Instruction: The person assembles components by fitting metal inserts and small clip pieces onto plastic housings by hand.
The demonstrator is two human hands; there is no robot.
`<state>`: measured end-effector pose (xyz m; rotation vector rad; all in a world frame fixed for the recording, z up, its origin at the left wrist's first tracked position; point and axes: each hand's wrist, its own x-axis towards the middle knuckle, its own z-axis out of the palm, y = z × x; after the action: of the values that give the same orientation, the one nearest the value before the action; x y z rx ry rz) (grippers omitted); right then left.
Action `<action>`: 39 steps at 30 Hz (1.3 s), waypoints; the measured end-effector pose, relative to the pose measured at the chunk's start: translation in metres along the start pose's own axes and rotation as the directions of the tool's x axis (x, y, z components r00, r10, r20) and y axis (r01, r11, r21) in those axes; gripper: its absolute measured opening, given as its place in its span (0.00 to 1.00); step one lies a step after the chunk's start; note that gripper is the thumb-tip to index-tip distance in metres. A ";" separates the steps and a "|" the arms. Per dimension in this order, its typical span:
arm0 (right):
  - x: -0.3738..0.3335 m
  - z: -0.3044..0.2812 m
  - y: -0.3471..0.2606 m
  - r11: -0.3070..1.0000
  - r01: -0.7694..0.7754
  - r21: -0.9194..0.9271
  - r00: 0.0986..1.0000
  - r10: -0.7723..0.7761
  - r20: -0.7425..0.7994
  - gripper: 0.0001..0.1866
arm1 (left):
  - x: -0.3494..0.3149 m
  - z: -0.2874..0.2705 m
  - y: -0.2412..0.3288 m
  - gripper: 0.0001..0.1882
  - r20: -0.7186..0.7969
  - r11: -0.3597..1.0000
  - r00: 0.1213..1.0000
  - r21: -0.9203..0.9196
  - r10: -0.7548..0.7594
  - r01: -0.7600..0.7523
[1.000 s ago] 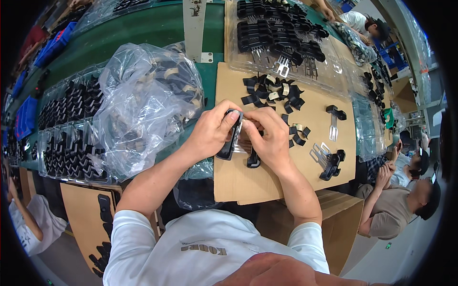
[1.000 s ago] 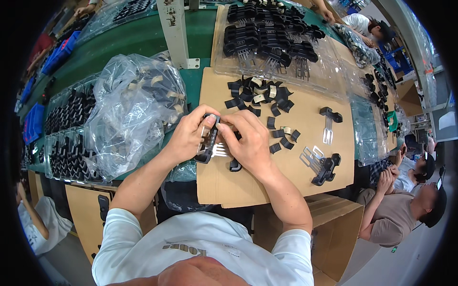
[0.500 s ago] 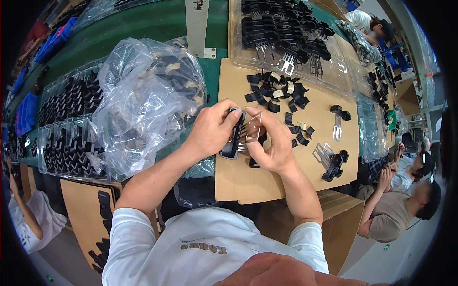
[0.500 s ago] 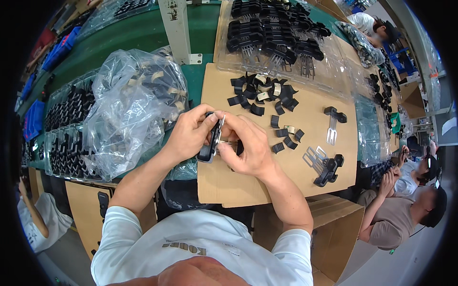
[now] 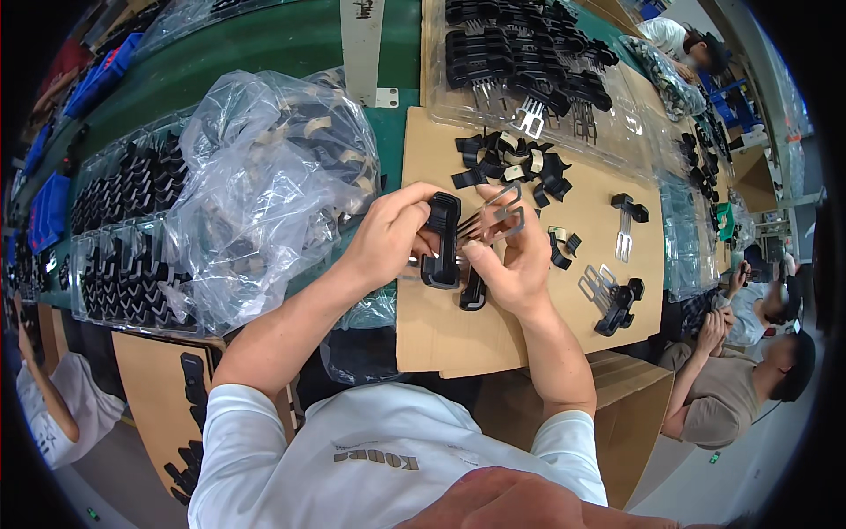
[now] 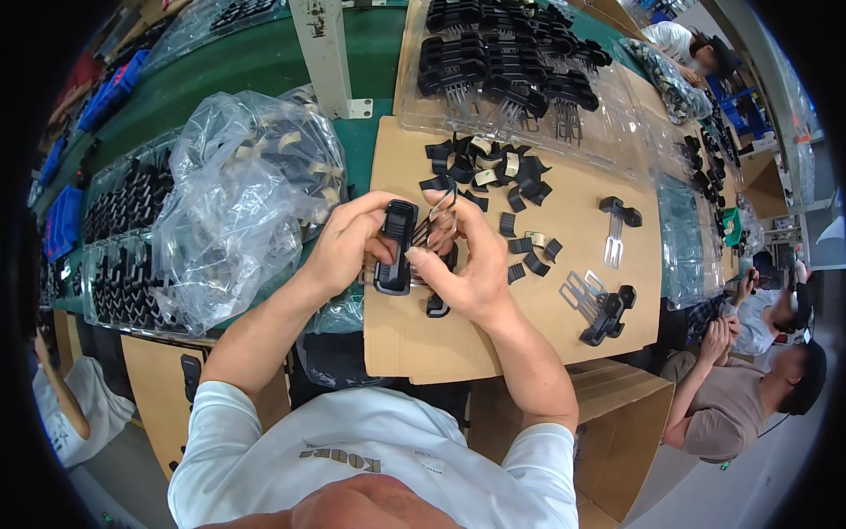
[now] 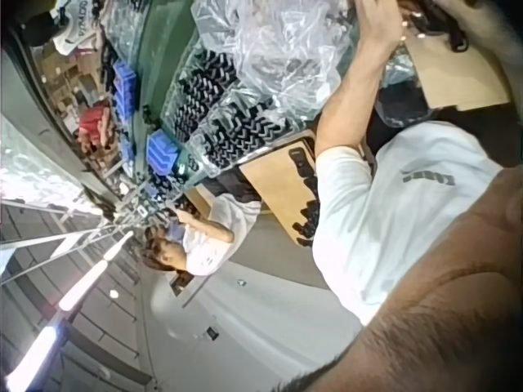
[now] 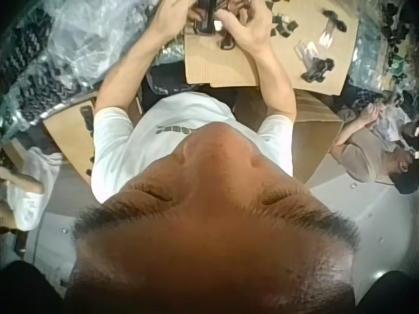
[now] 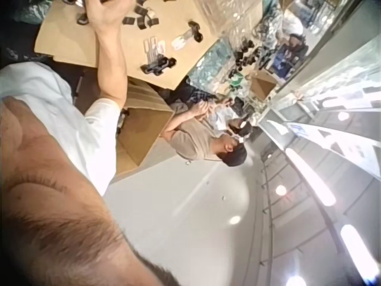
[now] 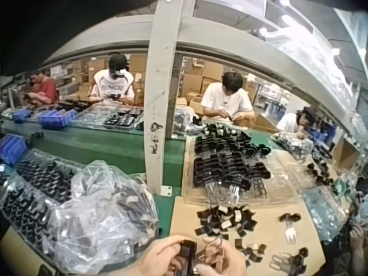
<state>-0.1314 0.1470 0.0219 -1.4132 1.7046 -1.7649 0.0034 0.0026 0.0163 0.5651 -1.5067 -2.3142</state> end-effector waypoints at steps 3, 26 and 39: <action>-0.001 -0.002 0.000 0.999 0.014 -0.034 1.000 -0.013 0.015 0.32 | 0.001 0.000 -0.002 0.10 0.005 0.999 1.000 0.032 0.001 -0.001; 0.001 0.003 -0.005 0.965 0.147 -0.219 0.989 -0.144 0.031 0.31 | 0.001 0.002 0.002 0.10 0.036 0.980 0.999 0.194 0.036 -0.042; 0.010 -0.006 -0.004 0.825 0.305 -0.476 0.927 -0.372 -0.050 0.20 | -0.002 0.003 0.002 0.19 0.108 0.987 0.985 0.075 0.131 -0.140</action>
<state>-0.1393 0.1442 0.0311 -1.9381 2.1670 -1.7320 0.0038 0.0051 0.0193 0.3559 -1.6395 -2.2163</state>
